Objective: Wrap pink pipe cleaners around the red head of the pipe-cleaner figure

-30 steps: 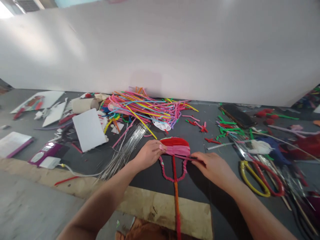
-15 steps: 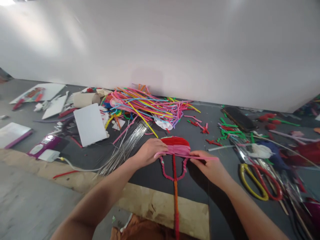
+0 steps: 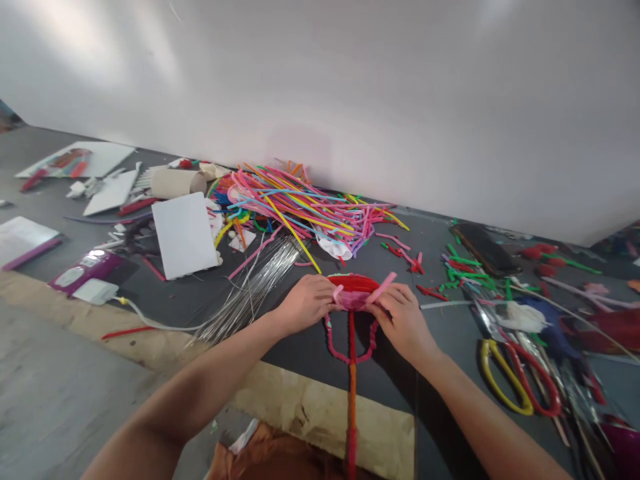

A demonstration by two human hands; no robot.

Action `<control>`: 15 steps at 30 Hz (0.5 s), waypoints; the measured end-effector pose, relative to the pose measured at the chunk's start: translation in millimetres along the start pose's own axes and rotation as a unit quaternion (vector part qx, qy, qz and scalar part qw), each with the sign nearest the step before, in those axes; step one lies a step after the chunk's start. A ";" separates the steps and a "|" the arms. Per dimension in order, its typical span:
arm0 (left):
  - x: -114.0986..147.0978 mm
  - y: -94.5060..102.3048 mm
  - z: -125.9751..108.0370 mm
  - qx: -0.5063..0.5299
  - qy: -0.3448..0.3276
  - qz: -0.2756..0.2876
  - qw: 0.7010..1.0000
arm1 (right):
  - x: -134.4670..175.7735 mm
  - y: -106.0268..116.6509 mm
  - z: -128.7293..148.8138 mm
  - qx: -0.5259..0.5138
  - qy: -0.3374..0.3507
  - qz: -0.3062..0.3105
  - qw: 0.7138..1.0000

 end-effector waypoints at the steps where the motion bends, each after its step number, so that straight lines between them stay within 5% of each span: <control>1: 0.5 -1.1 -0.1 -0.003 0.008 -0.001 1.000 | -1.6 -2.3 0.1 -0.001 -0.002 0.001 1.000; 7: 2.2 -5.4 -3.2 -0.007 0.040 -0.001 0.999 | -2.2 -9.5 -0.4 -0.026 0.038 0.035 0.998; 15: -4.3 -8.7 -12.1 -0.033 0.093 0.016 0.995 | -1.6 -15.6 3.7 0.001 0.000 0.029 1.000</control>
Point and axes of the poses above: each hand's wrist, its own x-axis away from the middle knuckle, its own y-axis out of the back of the hand, z = x × y, the point moved 2 cm from there along -x, towards the middle knuckle, and after that the axes turned 6 degrees about z, right-handed, at the moved point
